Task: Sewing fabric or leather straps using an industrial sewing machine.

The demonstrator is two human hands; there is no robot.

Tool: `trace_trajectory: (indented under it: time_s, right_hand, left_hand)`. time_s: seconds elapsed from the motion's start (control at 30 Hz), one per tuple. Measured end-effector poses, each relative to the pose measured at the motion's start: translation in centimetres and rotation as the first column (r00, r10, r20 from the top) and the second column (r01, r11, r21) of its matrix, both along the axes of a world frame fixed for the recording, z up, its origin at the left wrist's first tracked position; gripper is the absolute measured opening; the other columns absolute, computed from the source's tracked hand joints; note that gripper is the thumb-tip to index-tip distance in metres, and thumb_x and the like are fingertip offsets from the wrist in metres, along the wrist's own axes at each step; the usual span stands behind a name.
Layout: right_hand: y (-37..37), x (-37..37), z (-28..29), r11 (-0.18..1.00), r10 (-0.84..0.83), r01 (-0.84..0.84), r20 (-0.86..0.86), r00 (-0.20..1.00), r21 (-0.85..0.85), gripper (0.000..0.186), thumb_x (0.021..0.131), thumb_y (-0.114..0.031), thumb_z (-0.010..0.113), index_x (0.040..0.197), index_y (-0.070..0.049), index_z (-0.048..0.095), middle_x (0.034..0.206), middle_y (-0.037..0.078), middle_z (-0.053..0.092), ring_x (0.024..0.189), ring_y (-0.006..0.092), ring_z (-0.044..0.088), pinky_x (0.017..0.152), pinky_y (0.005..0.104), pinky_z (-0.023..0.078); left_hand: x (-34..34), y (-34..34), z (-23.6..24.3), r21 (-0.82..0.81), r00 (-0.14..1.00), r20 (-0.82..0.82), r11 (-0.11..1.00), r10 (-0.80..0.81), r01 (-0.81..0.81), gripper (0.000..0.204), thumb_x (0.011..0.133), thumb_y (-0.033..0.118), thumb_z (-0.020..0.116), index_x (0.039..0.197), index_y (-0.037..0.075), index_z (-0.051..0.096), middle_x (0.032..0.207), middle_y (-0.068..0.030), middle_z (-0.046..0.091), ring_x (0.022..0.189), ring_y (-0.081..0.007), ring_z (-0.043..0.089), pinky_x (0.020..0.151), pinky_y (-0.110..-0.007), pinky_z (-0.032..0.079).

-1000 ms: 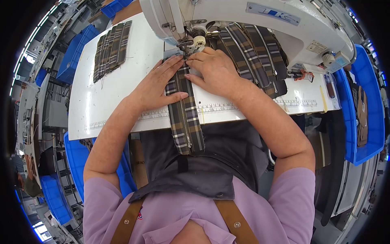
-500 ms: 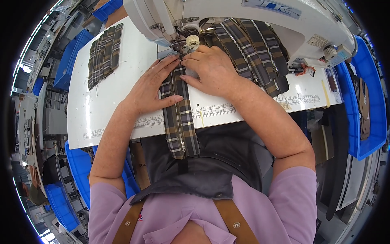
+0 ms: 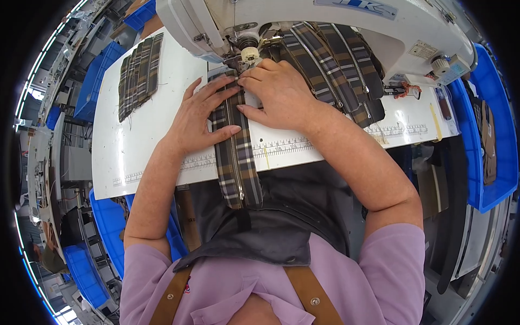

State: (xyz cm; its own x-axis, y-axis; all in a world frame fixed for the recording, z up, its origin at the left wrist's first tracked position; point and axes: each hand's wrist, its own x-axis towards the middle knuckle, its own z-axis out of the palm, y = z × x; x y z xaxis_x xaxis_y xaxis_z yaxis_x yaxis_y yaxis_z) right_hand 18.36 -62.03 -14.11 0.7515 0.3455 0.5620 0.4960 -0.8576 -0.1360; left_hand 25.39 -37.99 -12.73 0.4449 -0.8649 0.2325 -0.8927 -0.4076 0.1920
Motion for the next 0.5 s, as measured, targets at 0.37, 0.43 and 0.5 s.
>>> trace_trajectory:
  time_s: [0.37, 0.43, 0.5]
  right_hand:
    - [0.16, -0.11, 0.21, 1.000, -0.004, 0.004, 0.003, 1.000, 0.006, 0.047, 0.084, -0.040, 0.076, 0.116, -0.006, 0.075, 0.118, 0.004, 0.073, 0.109, 0.0245, 0.063, 0.088, 0.0402, 0.048]
    - [0.28, -0.25, 0.27, 1.000, -0.016, 0.016, -0.015, 1.000, -0.014, 0.047, 0.084, -0.040, 0.076, 0.116, -0.006, 0.074, 0.118, 0.004, 0.073, 0.110, 0.0244, 0.063, 0.089, 0.0404, 0.048]
    - [0.29, -0.19, 0.26, 1.000, -0.013, 0.013, -0.012, 1.000, -0.008, 0.047, 0.084, -0.040, 0.076, 0.116, -0.006, 0.074, 0.118, 0.004, 0.073, 0.110, 0.0245, 0.063, 0.089, 0.0405, 0.048]
  left_hand:
    - [-0.26, -0.04, -0.01, -0.105, 0.992, -0.120, 0.994, -0.037, 0.025, 0.064, 0.084, 0.038, 0.082, 0.139, 0.008, 0.067, 0.155, -0.0145, 0.055, 0.146, -0.0370, 0.049, 0.124, -0.052, 0.036]
    - [-0.37, 0.10, -0.24, -0.128, 0.986, -0.165, 0.992, -0.016, -0.005, 0.061, 0.084, 0.035, 0.082, 0.137, 0.008, 0.068, 0.154, -0.0147, 0.056, 0.145, -0.0371, 0.050, 0.122, -0.050, 0.039]
    - [-0.18, 0.11, -0.20, -0.124, 0.987, -0.162, 0.992, -0.025, 0.005, 0.062, 0.086, 0.041, 0.080, 0.138, 0.009, 0.068, 0.153, -0.0153, 0.057, 0.144, -0.0365, 0.051, 0.123, -0.049, 0.039]
